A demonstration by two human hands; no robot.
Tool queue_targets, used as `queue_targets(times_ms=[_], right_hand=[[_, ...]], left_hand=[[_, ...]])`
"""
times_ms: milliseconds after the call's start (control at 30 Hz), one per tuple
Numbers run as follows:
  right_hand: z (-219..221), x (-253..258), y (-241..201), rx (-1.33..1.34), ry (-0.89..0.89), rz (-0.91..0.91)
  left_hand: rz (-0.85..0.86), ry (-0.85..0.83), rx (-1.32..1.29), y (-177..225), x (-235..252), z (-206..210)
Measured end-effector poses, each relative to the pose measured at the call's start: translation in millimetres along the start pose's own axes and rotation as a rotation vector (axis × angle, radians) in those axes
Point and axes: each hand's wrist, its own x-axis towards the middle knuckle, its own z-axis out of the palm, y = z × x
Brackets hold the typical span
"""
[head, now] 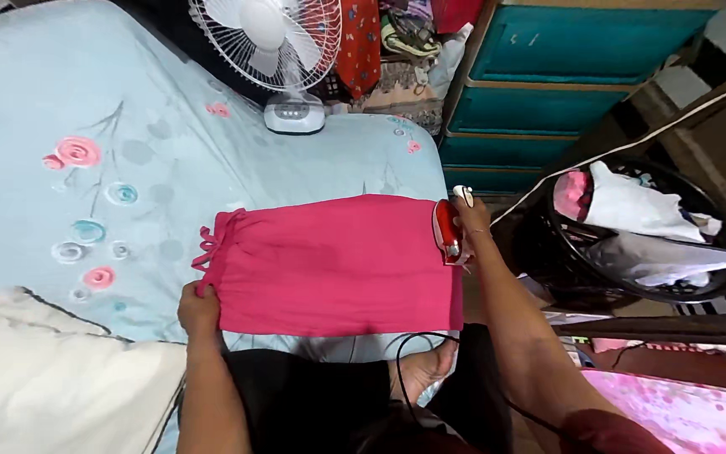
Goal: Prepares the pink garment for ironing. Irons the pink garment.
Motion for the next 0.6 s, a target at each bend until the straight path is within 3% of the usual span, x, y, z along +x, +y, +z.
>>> queue_targets(times_ms=[133, 400, 600], right_hand=[[-16, -31, 24, 0.048, -0.067, -0.019], [-37, -95, 73, -0.115, -0.393, -0.48], [-29, -135, 63, -0.343, -0.593, -0.705]], left_hand=[[0.002, -0.013, -0.002, -3, 0, -2], [0.012, -0.011, 0.005, -5, -5, -1], [0.038, -0.011, 0.006, -10, -7, 0]])
